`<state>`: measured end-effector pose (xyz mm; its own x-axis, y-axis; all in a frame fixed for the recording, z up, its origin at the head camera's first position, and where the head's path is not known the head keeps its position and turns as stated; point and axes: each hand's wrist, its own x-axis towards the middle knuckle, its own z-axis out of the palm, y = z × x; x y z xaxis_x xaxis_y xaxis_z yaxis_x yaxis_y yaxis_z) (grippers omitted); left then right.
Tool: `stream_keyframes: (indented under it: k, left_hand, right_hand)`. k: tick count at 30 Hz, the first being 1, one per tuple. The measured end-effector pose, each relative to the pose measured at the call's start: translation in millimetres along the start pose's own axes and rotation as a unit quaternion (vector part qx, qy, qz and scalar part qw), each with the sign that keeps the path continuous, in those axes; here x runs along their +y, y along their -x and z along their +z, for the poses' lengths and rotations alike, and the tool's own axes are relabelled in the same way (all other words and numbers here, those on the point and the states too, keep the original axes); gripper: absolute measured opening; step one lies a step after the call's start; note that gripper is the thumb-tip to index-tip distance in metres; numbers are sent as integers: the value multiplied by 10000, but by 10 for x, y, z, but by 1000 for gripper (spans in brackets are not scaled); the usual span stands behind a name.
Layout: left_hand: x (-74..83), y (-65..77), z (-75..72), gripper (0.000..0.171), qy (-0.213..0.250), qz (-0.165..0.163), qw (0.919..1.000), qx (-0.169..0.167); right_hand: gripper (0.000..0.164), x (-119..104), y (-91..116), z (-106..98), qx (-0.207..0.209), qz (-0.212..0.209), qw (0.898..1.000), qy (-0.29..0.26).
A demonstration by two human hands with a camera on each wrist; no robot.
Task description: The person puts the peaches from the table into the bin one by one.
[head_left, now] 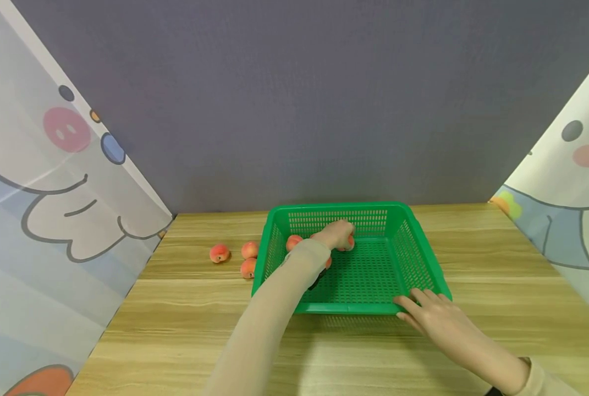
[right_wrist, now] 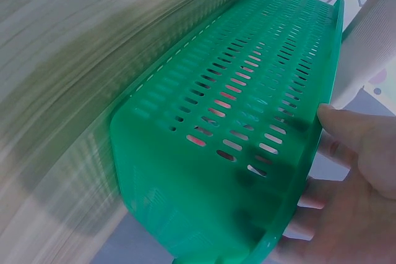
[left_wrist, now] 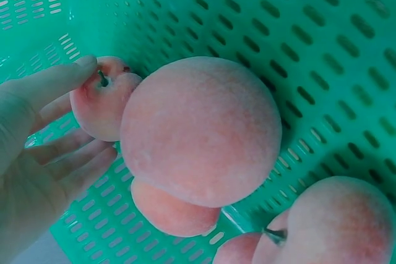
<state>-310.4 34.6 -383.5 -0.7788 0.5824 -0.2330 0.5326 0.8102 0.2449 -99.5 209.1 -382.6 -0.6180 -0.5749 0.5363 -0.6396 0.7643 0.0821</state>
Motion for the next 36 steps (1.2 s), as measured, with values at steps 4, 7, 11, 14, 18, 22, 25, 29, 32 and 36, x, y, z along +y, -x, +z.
stream_keyframes:
  k: [4,7,11,14,18,22,25,29,32,36]
  left_hand:
    - [25,28,-32,35,24,-27,9999,-117]
    - [53,60,-75,36,95,-20,9997,-232]
    - [96,99,-142,38,199,36,9990,-387]
    - [134,132,-203,41,270,61,9983,-522]
    - [183,192,-299,43,165,106,9976,-670]
    - [233,263,-402,41,-205,221,9970,-706]
    - [276,317,-475,40,-612,351,9954,-653]
    - [334,400,-564,39,-1289,592,9882,-570]
    - [370,475,-618,40,-1522,697,9840,-604]
    - [395,585,-657,39,-1694,804,9802,-639]
  right_hand:
    - [49,1,3,0,-29,19,10000,-22]
    - [49,2,6,0,-44,35,10000,-36]
    - [51,5,12,7,-52,42,10000,-31]
    - [50,9,15,10,-43,32,10000,-38]
    - [51,13,13,12,-35,30,10000,-76]
    - [53,15,11,15,7,13,10000,-94]
    - [54,18,12,19,57,-11,10000,-79]
    - [53,19,10,24,77,-22,10000,-42]
    - [53,17,10,26,86,-27,10000,-14]
    - [54,15,10,26,90,-35,10000,-3]
